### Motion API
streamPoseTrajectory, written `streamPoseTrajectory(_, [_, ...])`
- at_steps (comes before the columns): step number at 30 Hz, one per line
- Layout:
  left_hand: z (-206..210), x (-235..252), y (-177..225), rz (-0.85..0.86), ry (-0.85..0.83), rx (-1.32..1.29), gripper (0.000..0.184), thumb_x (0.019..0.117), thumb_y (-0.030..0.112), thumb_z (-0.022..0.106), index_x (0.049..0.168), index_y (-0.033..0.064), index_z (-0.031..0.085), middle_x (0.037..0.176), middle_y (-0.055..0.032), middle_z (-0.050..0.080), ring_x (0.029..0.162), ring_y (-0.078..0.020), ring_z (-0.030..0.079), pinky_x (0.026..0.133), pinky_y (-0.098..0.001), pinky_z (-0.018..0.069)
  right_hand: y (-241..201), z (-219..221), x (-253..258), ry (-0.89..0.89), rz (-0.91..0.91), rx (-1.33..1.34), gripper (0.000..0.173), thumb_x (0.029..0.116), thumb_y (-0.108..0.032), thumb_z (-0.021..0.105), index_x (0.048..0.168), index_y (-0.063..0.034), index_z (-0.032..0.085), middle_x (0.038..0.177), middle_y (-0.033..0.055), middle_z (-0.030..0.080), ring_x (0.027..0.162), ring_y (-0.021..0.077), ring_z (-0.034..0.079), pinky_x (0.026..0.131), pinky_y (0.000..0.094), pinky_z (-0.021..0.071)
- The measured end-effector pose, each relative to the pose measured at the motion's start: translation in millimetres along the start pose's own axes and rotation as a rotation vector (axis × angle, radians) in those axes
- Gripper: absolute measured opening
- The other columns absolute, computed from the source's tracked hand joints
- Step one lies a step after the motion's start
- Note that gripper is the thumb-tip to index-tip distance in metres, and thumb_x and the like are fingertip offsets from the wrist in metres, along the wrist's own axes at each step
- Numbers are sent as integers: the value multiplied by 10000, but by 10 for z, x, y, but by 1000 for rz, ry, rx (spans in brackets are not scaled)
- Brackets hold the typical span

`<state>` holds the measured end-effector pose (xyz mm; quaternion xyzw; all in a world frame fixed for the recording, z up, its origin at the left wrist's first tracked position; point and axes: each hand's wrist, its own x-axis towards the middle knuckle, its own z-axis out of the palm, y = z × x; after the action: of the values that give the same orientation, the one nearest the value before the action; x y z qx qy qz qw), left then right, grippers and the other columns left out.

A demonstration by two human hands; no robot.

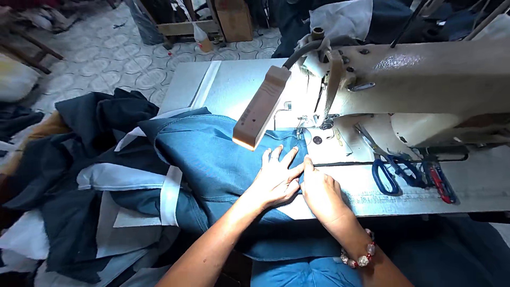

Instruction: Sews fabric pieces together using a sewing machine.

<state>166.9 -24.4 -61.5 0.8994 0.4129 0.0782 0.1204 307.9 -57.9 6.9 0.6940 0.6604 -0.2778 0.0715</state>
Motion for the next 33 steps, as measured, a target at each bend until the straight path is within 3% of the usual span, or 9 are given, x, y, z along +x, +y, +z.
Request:
streamPoseTrajectory(6, [-16,-44,60,-55,-15,-39,526,1004,336,303,1432,341,609,1593,-146,439,1500,-513,266,1084,-787,182,8,-46,28,-44,-19,-37,555,1052,-115,470,1581,-11,336,1179,217,695,1137,366,666,934,487,506])
streamPoseTrajectory(14, [6,-32,-15,-14,10,-75,530,982,319,324,1422,356,618,1577,-162,457,1483,-554,268,1011,-886,91,86,93,51,89,-58,-11,549,1034,-110,495,1558,9,381,1101,218,725,1037,385,704,871,494,532])
streamPoseTrajectory(20, [30,-21,-85,22,56,-42,524,981,327,322,1400,367,635,1557,-157,484,1458,-566,308,990,-892,121,48,23,66,36,-52,19,556,1037,-113,499,1560,21,367,1147,220,711,1094,375,686,921,481,519])
streamPoseTrajectory(26, [-29,57,-169,20,31,-45,516,988,311,327,1390,337,650,1581,-156,452,1478,-551,281,1013,-881,84,-4,-146,183,-78,-26,44,577,1062,-127,458,1606,-32,292,1273,228,660,1213,378,622,1002,499,469])
streamPoseTrajectory(33, [-84,215,-277,5,20,-46,516,989,300,347,1430,325,614,1602,-159,416,1496,-532,246,1029,-850,120,12,-171,410,-1,-43,60,557,1046,-119,491,1579,-29,355,1221,227,672,1165,384,640,963,517,494])
